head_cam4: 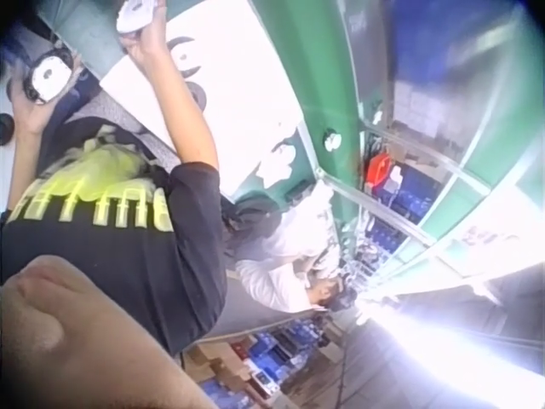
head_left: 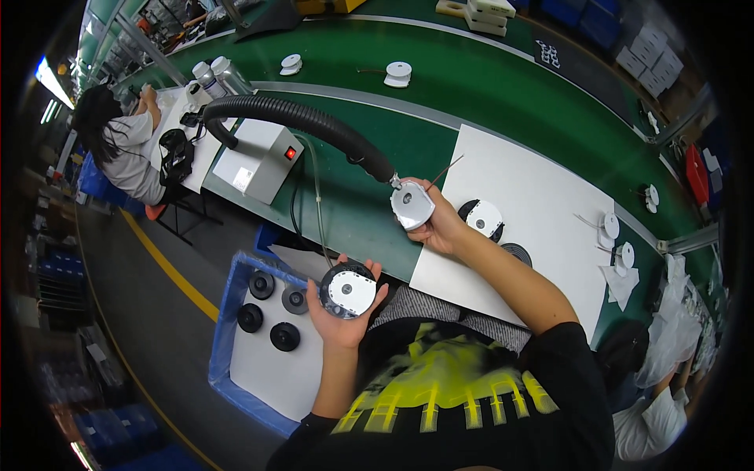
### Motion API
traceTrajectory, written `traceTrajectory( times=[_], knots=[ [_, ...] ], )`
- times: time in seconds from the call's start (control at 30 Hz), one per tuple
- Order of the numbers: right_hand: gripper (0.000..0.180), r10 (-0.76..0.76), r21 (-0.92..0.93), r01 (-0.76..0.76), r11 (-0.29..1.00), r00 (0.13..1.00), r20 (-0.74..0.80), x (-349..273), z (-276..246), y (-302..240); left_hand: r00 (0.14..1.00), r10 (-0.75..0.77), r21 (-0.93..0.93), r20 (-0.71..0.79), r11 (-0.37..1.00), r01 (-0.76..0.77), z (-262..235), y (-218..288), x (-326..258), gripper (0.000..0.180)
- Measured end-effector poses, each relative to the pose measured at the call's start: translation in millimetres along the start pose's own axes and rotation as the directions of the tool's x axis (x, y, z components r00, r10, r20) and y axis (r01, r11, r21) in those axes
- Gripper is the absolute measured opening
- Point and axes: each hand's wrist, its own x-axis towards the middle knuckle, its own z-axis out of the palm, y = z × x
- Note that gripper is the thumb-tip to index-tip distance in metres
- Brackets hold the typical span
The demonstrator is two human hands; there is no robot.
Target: The person assembles small electronic fans by hand, combining fan components, housings, and electronic components.
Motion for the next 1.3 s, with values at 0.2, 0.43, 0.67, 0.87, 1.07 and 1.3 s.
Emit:
traceTrajectory(
  times=[0.2,0.43,0.67,0.87,1.07,1.3],
  knots=[
    [0.031,0.002,-0.011,-0.002,1.000,1.000,0.000,-3.2,6.5,4.0,0.988,-0.108,-0.098,0.107,0.988,0.118,-7.7,1.9,9.5,0.073],
    [0.038,0.086,0.107,-0.099,0.989,0.989,0.122,14.1,-20.1,-1.4,0.956,-0.050,-0.029,0.288,0.998,0.061,13.5,-1.3,60.6,0.057],
    [0.041,-0.195,0.040,0.196,0.980,0.981,-0.018,-80.2,5.3,-22.8,0.976,-0.188,-0.049,0.112,0.980,0.194,57.4,-31.1,140.1,0.059],
    [0.038,-0.691,-0.404,0.623,0.670,0.722,-0.032,-137.1,3.9,-16.7,0.903,-0.407,0.079,0.139,0.913,0.400,54.1,-85.3,130.2,0.058],
    [0.040,-0.772,-0.897,0.107,-0.428,0.473,0.425,-162.1,-0.9,-12.8,0.949,-0.028,0.629,0.314,0.755,-0.185,99.2,-144.2,64.7,0.059],
    [0.043,-0.747,-0.864,0.128,-0.487,0.451,0.488,-176.0,-0.8,-9.5,0.861,-0.059,0.744,0.506,0.536,-0.400,91.8,-154.5,56.4,0.066]
  ],
)
